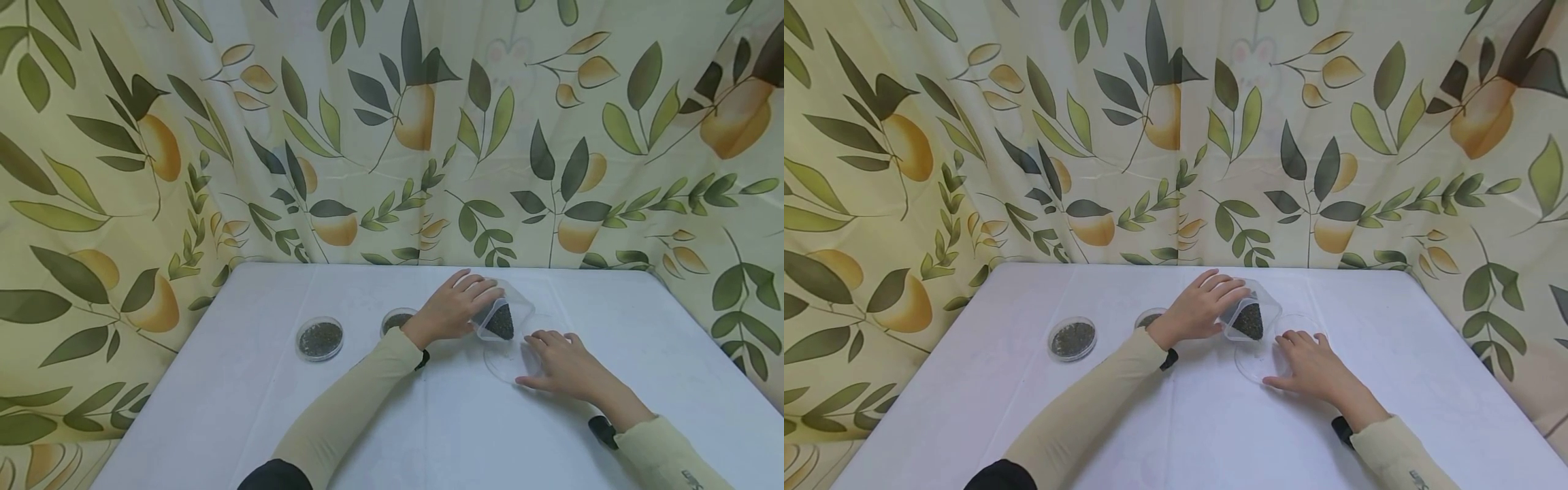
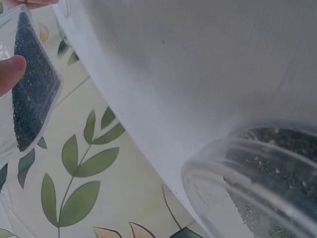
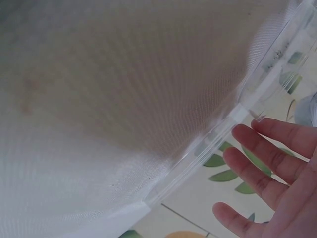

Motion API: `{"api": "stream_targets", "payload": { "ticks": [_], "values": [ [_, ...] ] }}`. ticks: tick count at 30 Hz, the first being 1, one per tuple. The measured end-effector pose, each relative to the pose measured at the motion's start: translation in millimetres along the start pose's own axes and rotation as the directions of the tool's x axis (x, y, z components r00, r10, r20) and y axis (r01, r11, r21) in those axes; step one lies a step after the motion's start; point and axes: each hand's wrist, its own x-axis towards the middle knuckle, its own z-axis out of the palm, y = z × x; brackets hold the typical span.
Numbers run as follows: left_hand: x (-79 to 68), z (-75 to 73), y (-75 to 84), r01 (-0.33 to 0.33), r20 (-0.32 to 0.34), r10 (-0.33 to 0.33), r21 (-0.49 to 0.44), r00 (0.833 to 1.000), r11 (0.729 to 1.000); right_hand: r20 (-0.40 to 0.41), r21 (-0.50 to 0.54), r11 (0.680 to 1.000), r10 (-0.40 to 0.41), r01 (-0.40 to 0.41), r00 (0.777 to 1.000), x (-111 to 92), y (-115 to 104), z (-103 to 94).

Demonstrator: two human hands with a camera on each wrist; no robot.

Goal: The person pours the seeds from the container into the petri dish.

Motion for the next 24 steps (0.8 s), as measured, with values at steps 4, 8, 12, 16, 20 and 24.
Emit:
{"api": "stream_targets", "payload": {
  "ticks": [4, 8, 12, 16, 20, 24],
  "values": [
    [0.8, -1.5, -0.1, 0.001, 0.005, -0.001, -0.001, 1.000, 1.000, -0.006, 0.001, 1.000, -0.001, 0.001, 1.000, -0.4, 0.5, 1.1],
    [1.6, -2.2, -0.5, 0.002, 0.003, -0.002, 0.012, 1.000, 1.000, 0.002, 0.000, 1.000, 0.008, -0.008, 1.000, 0.4, 1.1, 1.6],
    [2.4, -2.4, -0.2, 0.004, 0.001, -0.004, 0.019, 1.000, 1.000, 0.012, -0.001, 1.000, 0.009, -0.009, 1.000, 0.5, 0.9, 2.3],
    [3.6, -2.7, 0.4, 0.004, 0.001, -0.004, 0.016, 1.000, 1.000, 0.013, -0.003, 1.000, 0.006, -0.006, 1.000, 0.2, 1.0, 2.7],
    [5.0, -3.5, 0.8, -0.003, -0.008, 0.003, 0.027, 1.000, 1.000, 0.009, -0.006, 1.000, 0.004, -0.004, 1.000, 0.0, 1.5, 2.7],
    [6.7, -3.7, 0.8, -0.008, -0.021, 0.009, 0.034, 1.000, 0.999, 0.012, -0.008, 1.000, 0.004, -0.004, 1.000, 0.0, 1.7, 2.1]
  ]
}}
